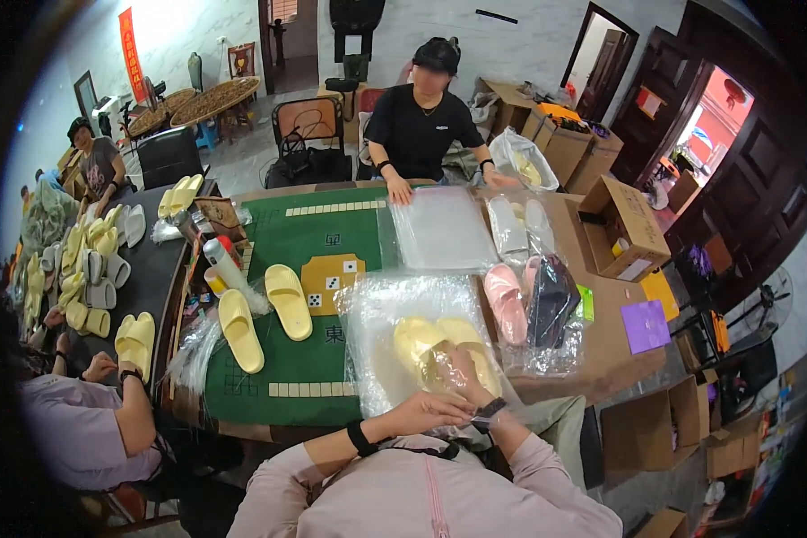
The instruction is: Packaging finished slippers into plastic bags and placing them into a collection bin.
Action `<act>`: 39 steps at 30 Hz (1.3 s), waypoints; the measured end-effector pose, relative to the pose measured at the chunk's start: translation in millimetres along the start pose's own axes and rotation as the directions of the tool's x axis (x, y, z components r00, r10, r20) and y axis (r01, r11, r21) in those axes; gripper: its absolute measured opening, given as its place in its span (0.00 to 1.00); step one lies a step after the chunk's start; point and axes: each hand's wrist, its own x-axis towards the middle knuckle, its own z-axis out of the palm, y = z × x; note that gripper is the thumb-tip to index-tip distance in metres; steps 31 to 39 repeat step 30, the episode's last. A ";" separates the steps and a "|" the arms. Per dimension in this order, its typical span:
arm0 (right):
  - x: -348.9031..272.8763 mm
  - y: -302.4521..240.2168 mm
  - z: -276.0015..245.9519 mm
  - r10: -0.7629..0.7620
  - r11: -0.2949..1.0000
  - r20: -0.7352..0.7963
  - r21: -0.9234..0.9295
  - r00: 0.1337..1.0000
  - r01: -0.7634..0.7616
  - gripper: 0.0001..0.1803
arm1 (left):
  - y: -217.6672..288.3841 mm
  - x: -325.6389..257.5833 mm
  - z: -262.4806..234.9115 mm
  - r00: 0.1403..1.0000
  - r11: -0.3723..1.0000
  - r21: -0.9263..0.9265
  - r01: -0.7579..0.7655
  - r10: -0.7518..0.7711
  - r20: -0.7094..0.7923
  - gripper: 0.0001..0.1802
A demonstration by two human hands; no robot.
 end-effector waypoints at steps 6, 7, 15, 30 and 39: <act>-19.1 -49.4 -32.0 -0.410 0.911 -0.083 0.000 0.908 0.412 0.30 | 20.0 1.5 -17.5 0.895 0.979 -0.162 0.126 -0.183 -0.408 0.10; -23.7 -64.0 -44.2 -0.410 0.911 -0.084 -0.001 0.908 0.411 0.30 | 17.0 3.1 -21.5 0.841 0.993 -0.114 0.035 -0.091 -0.533 0.10; -71.8 -130.8 -105.4 -0.352 0.880 -0.122 0.293 0.928 0.373 0.26 | 28.5 8.8 -46.0 0.641 0.952 -0.125 -0.279 0.088 -0.763 0.11; -66.5 -99.5 -62.1 -0.064 0.997 -0.108 -0.057 0.992 0.058 0.17 | 46.0 3.2 -8.3 0.780 0.963 0.238 -0.127 0.245 -0.575 0.09; -66.5 -99.5 -62.1 -0.064 0.997 -0.108 -0.057 0.992 0.058 0.17 | 46.0 3.2 -8.3 0.780 0.963 0.238 -0.127 0.245 -0.575 0.09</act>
